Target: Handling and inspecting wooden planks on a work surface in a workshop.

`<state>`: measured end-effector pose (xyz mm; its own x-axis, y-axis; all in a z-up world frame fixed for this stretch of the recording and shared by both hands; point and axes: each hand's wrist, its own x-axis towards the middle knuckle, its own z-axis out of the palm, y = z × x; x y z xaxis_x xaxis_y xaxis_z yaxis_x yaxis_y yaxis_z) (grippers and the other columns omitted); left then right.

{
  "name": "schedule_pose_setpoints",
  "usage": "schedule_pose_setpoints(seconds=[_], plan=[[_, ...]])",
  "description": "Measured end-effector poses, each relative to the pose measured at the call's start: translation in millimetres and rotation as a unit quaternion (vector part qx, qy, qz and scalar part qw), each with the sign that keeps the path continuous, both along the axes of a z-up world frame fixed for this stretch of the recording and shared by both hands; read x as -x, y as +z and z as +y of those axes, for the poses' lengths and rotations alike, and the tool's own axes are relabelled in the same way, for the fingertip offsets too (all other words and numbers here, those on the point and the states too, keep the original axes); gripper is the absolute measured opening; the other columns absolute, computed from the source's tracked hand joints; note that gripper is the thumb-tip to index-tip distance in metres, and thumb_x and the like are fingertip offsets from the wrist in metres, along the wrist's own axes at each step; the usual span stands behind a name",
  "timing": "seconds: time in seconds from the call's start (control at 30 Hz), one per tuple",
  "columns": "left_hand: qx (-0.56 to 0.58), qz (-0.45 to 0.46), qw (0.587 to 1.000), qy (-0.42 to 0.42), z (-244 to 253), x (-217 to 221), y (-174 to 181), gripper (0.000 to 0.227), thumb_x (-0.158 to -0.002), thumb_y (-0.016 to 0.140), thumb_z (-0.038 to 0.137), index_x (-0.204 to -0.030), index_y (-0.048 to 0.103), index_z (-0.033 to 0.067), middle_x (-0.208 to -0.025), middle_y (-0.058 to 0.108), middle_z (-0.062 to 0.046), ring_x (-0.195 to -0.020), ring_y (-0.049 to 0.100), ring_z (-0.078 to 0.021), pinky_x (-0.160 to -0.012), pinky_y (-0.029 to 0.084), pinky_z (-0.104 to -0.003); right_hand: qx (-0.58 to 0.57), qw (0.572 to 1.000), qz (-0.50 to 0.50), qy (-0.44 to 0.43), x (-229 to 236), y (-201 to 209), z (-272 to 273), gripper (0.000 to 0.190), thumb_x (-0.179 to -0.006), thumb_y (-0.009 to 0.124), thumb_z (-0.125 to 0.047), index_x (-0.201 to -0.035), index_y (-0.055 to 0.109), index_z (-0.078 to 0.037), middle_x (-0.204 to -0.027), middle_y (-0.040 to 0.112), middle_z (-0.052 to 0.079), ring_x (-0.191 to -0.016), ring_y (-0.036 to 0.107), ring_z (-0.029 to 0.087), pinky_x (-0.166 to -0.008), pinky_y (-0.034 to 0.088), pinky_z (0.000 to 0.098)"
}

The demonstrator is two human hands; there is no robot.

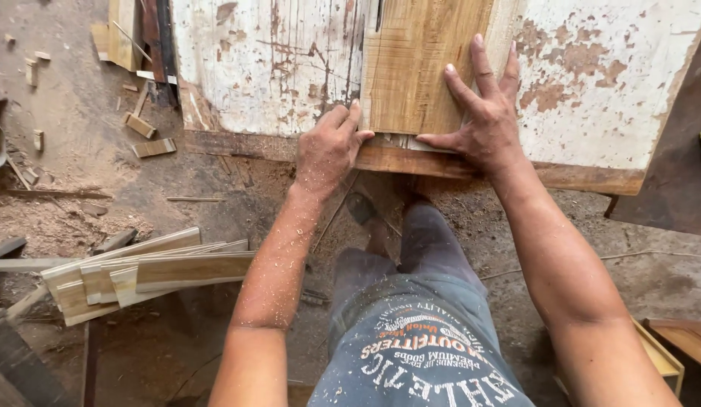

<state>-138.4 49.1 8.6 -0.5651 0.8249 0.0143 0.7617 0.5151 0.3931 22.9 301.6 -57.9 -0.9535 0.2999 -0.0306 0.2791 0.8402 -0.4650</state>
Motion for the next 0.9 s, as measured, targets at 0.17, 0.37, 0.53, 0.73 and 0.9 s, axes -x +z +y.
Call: schedule_pose_setpoints(seconds=[0.17,0.37,0.53,0.73,0.9], plan=[[0.016,0.000,1.000,0.005,8.7,7.8,-0.1,0.053,-0.094,0.073,0.042,-0.130,0.065,0.0043,-0.095,0.063,-0.004,-0.081,0.066,-0.0186,-0.062,0.057,-0.032,-0.002,1.000,-0.001,0.001,8.2,1.7,8.3,0.114,-0.061,0.096,-0.076,-0.154,0.064,-0.019,-0.178,0.020,0.013,-0.153,0.002,0.059,-0.126,0.024,0.0739],[-0.009,0.016,1.000,-0.005,20.4,20.1,-2.4,0.048,-0.095,0.073,0.039,-0.128,0.066,0.0050,-0.100,0.064,-0.004,-0.084,0.067,-0.0186,-0.063,0.057,-0.031,0.001,1.000,-0.003,-0.011,18.2,-6.9,18.7,0.112,-0.062,0.096,-0.076,-0.155,0.065,-0.021,-0.178,0.021,0.011,-0.153,0.002,0.058,-0.126,0.021,0.0742],[0.041,-0.008,0.999,-0.003,23.2,29.7,-21.1,0.050,-0.095,0.073,0.042,-0.127,0.068,0.0038,-0.098,0.066,-0.004,-0.075,0.065,-0.0155,-0.057,0.056,-0.027,0.004,1.000,-0.009,-0.004,27.5,-11.7,30.5,0.110,-0.067,0.093,-0.078,-0.156,0.063,-0.020,-0.179,0.019,0.011,-0.154,0.000,0.055,-0.127,0.020,0.0717],[0.014,0.041,0.999,-0.002,33.5,38.4,-19.9,0.051,-0.093,0.071,0.046,-0.127,0.068,0.0071,-0.095,0.066,-0.001,-0.079,0.065,-0.0130,-0.059,0.057,-0.026,0.011,1.000,-0.013,-0.017,39.6,-4.2,36.2,0.113,-0.063,0.099,-0.071,-0.157,0.064,-0.020,-0.179,0.021,0.009,-0.155,0.001,0.054,-0.126,0.023,0.0658],[0.018,0.039,0.999,-0.002,39.0,48.6,-41.6,0.053,-0.095,0.070,0.049,-0.127,0.069,0.0064,-0.097,0.068,-0.002,-0.077,0.065,-0.0122,-0.055,0.057,-0.023,0.014,1.000,-0.004,-0.011,43.8,-9.8,44.1,0.109,-0.064,0.100,-0.067,-0.154,0.064,-0.016,-0.181,0.021,0.011,-0.156,0.003,0.055,-0.127,0.025,0.0652]])
